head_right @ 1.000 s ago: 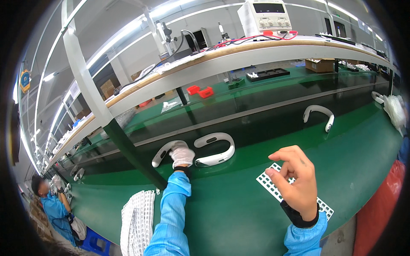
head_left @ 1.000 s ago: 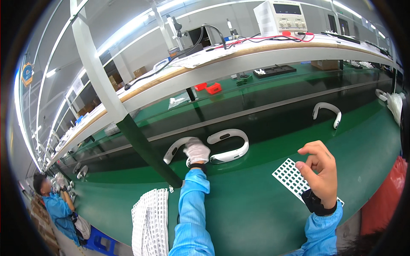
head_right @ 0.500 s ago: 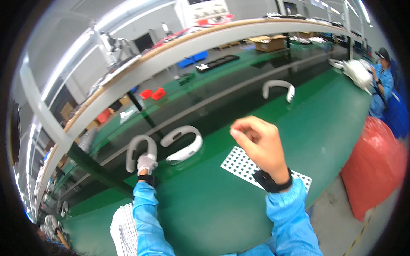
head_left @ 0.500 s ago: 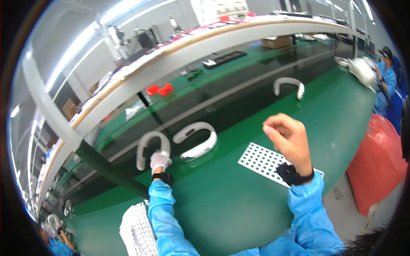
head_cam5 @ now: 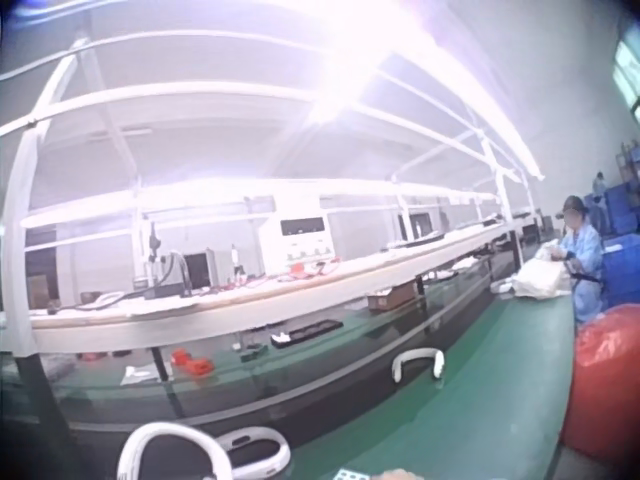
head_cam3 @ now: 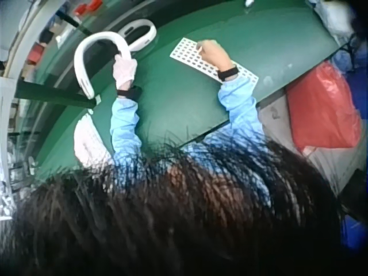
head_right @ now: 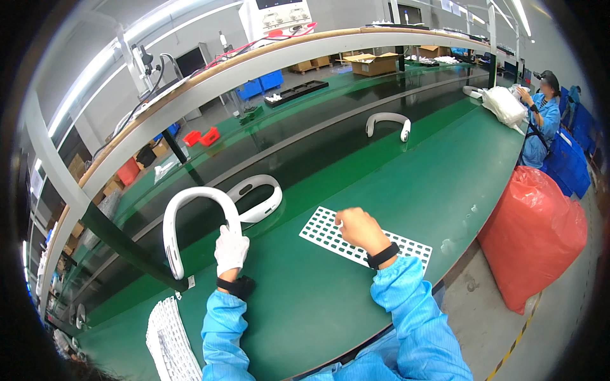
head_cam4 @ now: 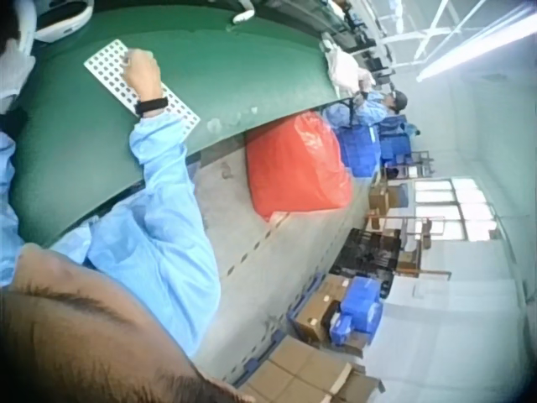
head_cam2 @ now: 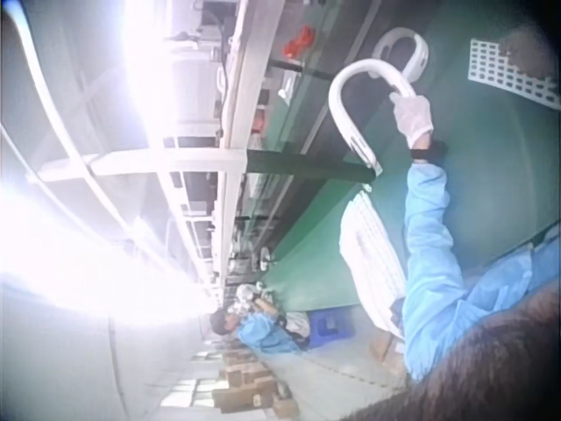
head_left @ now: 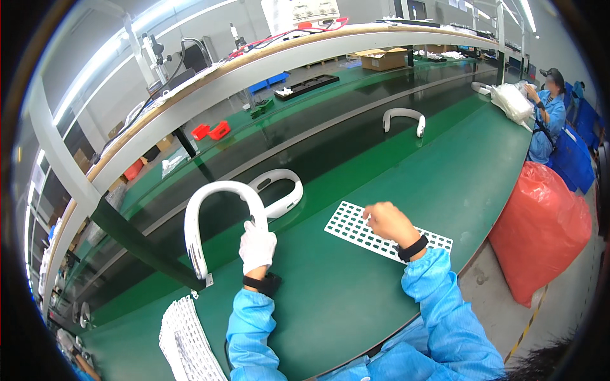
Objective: Applying small protective or identification stickers to the housing of white portable neck fans at an assembly line.
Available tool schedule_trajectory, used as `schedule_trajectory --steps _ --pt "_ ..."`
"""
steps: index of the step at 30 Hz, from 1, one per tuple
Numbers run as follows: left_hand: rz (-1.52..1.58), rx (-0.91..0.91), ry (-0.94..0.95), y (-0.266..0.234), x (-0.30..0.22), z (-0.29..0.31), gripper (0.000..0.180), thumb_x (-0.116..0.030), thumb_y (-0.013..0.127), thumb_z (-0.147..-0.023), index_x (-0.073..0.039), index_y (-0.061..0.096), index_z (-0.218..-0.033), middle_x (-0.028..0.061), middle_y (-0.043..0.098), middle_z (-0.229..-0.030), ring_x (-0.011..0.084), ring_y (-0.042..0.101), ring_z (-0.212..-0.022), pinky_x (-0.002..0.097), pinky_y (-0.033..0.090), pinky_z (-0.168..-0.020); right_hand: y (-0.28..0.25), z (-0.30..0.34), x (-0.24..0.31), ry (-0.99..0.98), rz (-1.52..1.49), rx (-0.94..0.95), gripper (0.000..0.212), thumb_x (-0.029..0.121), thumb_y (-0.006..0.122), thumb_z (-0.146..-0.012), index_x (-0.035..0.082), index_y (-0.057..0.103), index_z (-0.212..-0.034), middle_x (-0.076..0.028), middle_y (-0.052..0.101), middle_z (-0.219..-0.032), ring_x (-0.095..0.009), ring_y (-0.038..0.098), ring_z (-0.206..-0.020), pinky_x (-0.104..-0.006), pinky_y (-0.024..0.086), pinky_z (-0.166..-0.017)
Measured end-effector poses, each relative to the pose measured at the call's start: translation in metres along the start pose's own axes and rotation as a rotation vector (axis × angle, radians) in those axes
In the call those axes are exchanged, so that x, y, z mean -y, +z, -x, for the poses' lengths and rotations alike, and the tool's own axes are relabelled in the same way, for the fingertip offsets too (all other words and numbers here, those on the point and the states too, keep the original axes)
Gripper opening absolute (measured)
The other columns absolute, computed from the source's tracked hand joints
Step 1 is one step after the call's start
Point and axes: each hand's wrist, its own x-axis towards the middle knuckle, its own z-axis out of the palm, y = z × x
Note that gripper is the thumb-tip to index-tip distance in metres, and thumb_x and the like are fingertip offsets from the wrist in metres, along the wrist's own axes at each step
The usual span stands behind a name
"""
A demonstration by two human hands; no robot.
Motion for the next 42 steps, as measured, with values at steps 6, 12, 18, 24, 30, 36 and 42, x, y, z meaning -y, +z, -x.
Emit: schedule_trajectory --steps 6,12,18,24,30,36,42 --pt "-0.128 -0.184 -0.070 -0.001 -0.003 0.022 0.034 -0.021 0.058 -0.085 0.000 0.050 -0.110 0.0169 0.063 -0.078 0.0355 0.068 -0.070 0.0477 0.055 -0.065 0.017 0.011 -0.017 0.073 0.094 0.115 0.022 0.006 0.063 -0.075 0.008 0.070 -0.096 -0.018 0.064 -0.103 -0.038 0.064 -0.095 -0.0444 0.052 -0.082" --pt "-0.226 -0.635 0.618 -0.010 -0.006 0.036 0.024 -0.014 0.065 -0.076 -0.002 0.060 -0.097 0.0145 0.066 -0.082 0.0345 0.064 -0.065 0.0441 0.052 -0.059 0.018 0.011 -0.033 0.066 0.130 0.142 0.024 0.010 0.068 -0.074 0.010 0.069 -0.097 -0.017 0.062 -0.103 -0.037 0.063 -0.096 -0.0430 0.052 -0.085" --pt "0.139 -0.080 0.085 0.012 -0.004 0.026 0.044 -0.028 0.066 -0.080 0.005 0.049 -0.104 0.0165 0.063 -0.068 0.0336 0.066 -0.062 0.0430 0.052 -0.053 0.024 0.004 -0.025 0.067 0.137 0.178 0.019 0.010 0.069 -0.073 0.009 0.068 -0.092 -0.017 0.062 -0.102 -0.037 0.063 -0.095 -0.0428 0.052 -0.084" --pt "0.286 -0.068 0.038 0.025 0.002 0.024 0.045 -0.032 0.068 -0.078 0.003 0.048 -0.098 0.0176 0.061 -0.064 0.0357 0.065 -0.059 0.0447 0.052 -0.053 0.023 0.000 -0.019 0.078 0.110 0.185 0.016 0.009 0.069 -0.073 0.006 0.065 -0.088 -0.016 0.064 -0.093 -0.037 0.063 -0.090 -0.0418 0.052 -0.080" --pt "1.196 0.151 -0.081 0.129 0.045 0.030 0.020 -0.020 0.073 -0.087 -0.001 0.066 -0.085 0.0029 0.057 -0.065 0.0140 0.054 -0.056 0.0285 0.043 -0.050 0.012 0.001 0.019 0.009 -0.299 0.001 0.016 0.003 0.066 -0.080 -0.002 0.062 -0.095 -0.013 0.066 -0.081 -0.024 0.066 -0.069 -0.0323 0.054 -0.059" --pt "1.224 0.133 -0.149 0.122 0.026 0.043 0.015 -0.011 0.073 -0.084 -0.006 0.060 -0.079 -0.0021 0.053 -0.064 0.0092 0.050 -0.058 0.0257 0.041 -0.051 -0.020 0.014 0.138 -0.127 -1.078 -0.076 0.007 -0.001 0.059 -0.091 -0.006 0.061 -0.096 -0.013 0.065 -0.095 -0.018 0.071 -0.076 -0.0241 0.053 -0.049" --pt "1.589 0.402 -0.116 0.035 -0.020 0.051 0.007 -0.015 0.058 -0.096 -0.009 0.057 -0.097 -0.0009 0.054 -0.081 0.0108 0.054 -0.070 0.0269 0.046 -0.057 -0.039 0.031 0.185 -0.311 -1.049 0.173 0.005 -0.003 0.059 -0.092 -0.007 0.059 -0.093 -0.018 0.054 -0.120 -0.018 0.071 -0.078 -0.0230 0.052 -0.050"
